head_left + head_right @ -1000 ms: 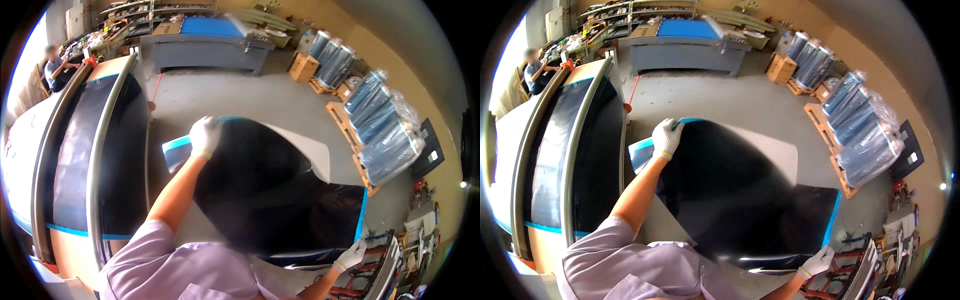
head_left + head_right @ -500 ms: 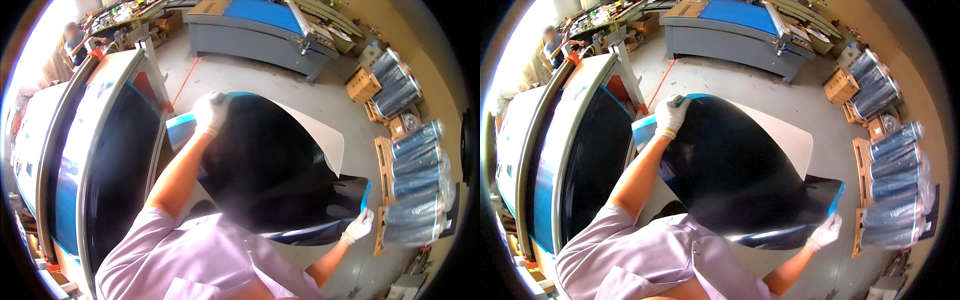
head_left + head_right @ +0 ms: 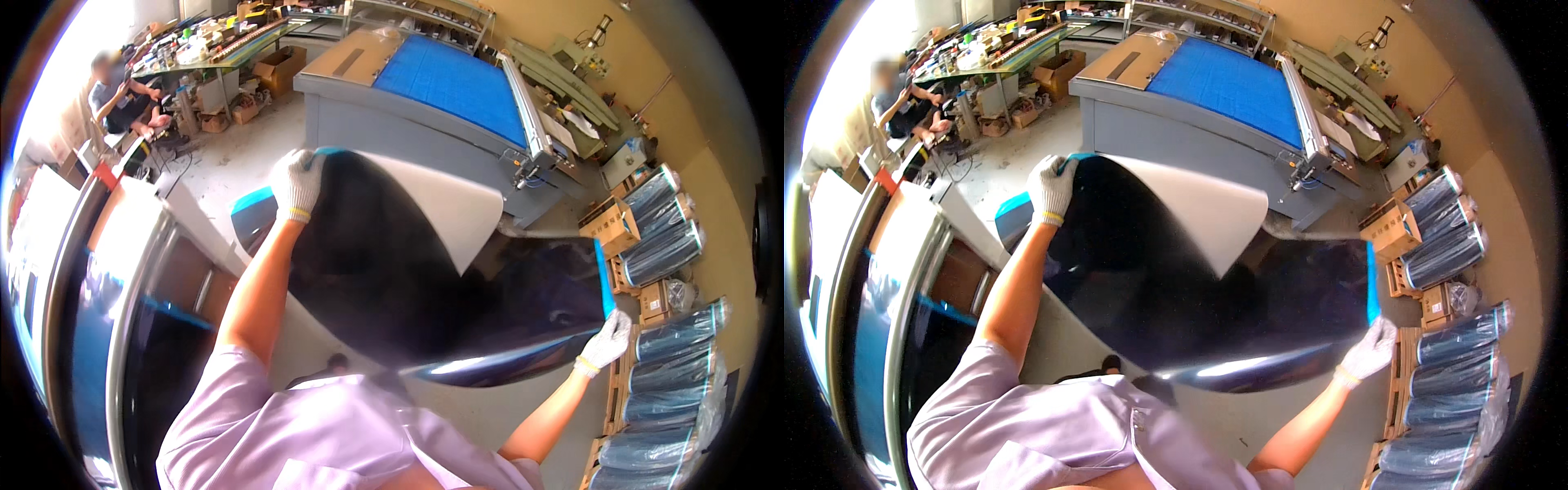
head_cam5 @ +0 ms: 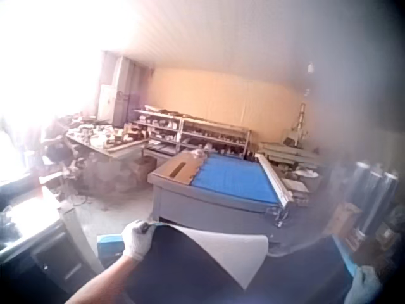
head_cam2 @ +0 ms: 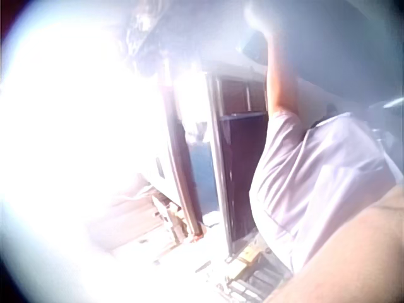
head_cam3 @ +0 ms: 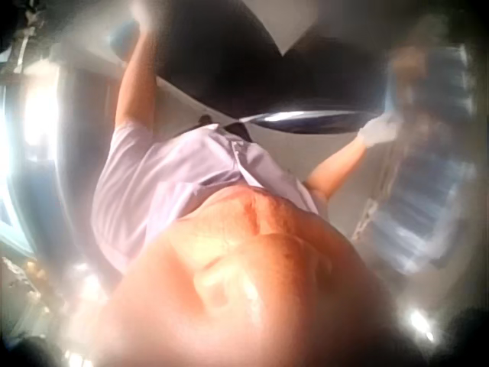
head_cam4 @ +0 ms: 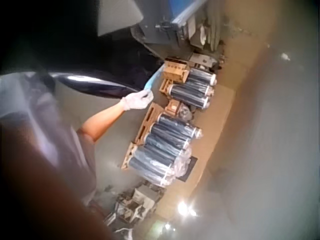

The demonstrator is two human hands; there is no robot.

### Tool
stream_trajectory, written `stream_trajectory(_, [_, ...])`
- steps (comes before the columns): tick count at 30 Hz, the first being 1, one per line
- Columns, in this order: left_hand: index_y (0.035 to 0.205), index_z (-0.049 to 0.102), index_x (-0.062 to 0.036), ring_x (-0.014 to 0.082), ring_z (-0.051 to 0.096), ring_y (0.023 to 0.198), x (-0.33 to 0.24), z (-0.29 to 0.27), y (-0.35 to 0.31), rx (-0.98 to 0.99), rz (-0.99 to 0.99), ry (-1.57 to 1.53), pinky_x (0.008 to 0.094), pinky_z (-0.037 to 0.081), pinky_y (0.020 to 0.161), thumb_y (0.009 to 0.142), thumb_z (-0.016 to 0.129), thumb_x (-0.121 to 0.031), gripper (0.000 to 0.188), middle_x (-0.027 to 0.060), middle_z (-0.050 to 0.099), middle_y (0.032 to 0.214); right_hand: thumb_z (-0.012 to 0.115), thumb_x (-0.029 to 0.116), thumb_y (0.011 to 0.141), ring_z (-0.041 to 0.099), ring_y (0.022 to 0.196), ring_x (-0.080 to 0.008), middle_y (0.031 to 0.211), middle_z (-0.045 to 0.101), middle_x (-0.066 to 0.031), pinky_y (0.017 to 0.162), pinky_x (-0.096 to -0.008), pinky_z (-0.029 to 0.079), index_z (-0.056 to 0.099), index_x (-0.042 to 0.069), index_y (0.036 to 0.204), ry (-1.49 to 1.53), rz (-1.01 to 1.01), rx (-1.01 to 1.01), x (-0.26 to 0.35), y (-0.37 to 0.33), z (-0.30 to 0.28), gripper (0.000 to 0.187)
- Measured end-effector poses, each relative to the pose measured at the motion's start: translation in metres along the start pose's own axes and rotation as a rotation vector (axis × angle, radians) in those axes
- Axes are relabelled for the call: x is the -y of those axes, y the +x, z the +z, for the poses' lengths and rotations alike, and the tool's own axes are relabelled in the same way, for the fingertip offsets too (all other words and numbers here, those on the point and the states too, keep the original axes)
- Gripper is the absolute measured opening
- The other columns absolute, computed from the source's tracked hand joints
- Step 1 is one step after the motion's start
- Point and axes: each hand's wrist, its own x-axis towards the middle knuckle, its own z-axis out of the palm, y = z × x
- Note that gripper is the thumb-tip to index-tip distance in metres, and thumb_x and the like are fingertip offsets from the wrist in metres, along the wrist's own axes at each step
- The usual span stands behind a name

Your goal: The person operates a large sheet cutting machine in a workshop, using a calculator and a digital control panel to input measurements. They handle large black sheets, placing them on the machine's bed, adjusting the cutting frame, and loading the material into the press for processing.

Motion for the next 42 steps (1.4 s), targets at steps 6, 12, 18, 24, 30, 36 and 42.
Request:
stream_trajectory(6, [0.081,0.073,-0.0073,0.0354,0.067,0.078,0.039,0.185,0.143,-0.195,0.011,0.052,0.0404,0.053,0.072,0.083,0.072,-0.028,0.021,0.0148,0.069,0.082,0.06,0.012,0.099,0.063,0.081,-0.0239,0.091,0.068,-0.0169,0.077,-0.037,0.052,0.067,-0.009,0.1,0.051,-0.112,-0.095,-0.008,0.103,0.19,0.022])
stream_trajectory(12, [0.094,0.075,-0.0009,0.0229,0.07,0.073,0.096,0.346,0.297,-0.275,-0.226,-0.019,0.0337,0.053,0.075,0.086,0.073,-0.034,0.034,0.0164,0.073,0.082,0.061,0.009,0.097,0.064,0.084,-0.0255,0.092,0.068,-0.017,0.079,-0.0358,0.052,0.067,-0.01,0.097,0.048,-0.133,-0.236,-0.044,0.201,0.405,0.019])
stream_trajectory(18, [0.09,0.075,0.002,0.013,0.064,0.067,0.164,0.481,0.421,-0.385,-0.297,-0.165,0.0294,0.05,0.066,0.089,0.073,-0.028,0.03,0.007,0.073,0.075,0.063,0.011,0.096,0.065,0.082,-0.026,0.09,0.068,-0.0147,0.077,-0.0366,0.051,0.067,-0.006,0.095,0.051,-0.034,-0.232,-0.087,0.301,0.631,0.018])
stream_trajectory(24, [0.095,0.075,0.0036,0.0167,0.066,0.07,0.263,0.662,0.509,-0.411,-0.474,-0.3,0.0311,0.052,0.071,0.089,0.073,-0.03,0.035,0.0086,0.074,0.08,0.063,0.013,0.096,0.064,0.08,-0.0227,0.089,0.067,-0.0134,0.077,-0.0342,0.051,0.065,-0.003,0.096,0.015,-0.108,-0.055,-0.138,0.381,0.853,0.016])
stream_trajectory(30, [0.101,0.075,0.0024,0.0253,0.071,0.086,0.346,0.87,0.585,-0.262,-0.591,-0.074,0.0362,0.053,0.081,0.087,0.073,-0.041,0.046,0.0152,0.076,0.096,0.061,0.028,0.098,0.065,0.078,-0.026,0.085,0.067,-0.0117,0.074,-0.0362,0.051,0.065,0.005,0.097,-0.174,0.009,0.117,-0.222,0.435,1.045,0.023])
stream_trajectory(36, [0.11,0.072,0.0002,0.0288,0.07,0.093,0.413,1.008,0.63,-0.03,-0.646,0.15,0.038,0.052,0.086,0.088,0.069,-0.048,0.053,0.0167,0.074,0.106,0.057,0.035,0.097,0.066,0.086,-0.0389,0.092,0.069,-0.0141,0.074,-0.0466,0.052,0.066,0.013,0.101,-0.403,0.162,0.14,-0.316,0.436,1.21,0.025])
stream_trajectory(42, [0.134,0.059,-0.0148,0.0328,0.059,0.119,0.334,1.086,0.582,0.098,-0.31,0.878,0.0452,0.05,0.096,0.093,0.063,-0.045,0.051,0.0154,0.06,0.133,0.069,0.032,0.087,0.056,0.112,-0.0377,0.123,0.055,-0.0158,0.09,-0.0506,0.046,0.052,0.012,0.128,-0.795,0.119,0.42,-0.356,0.369,1.27,0.049])
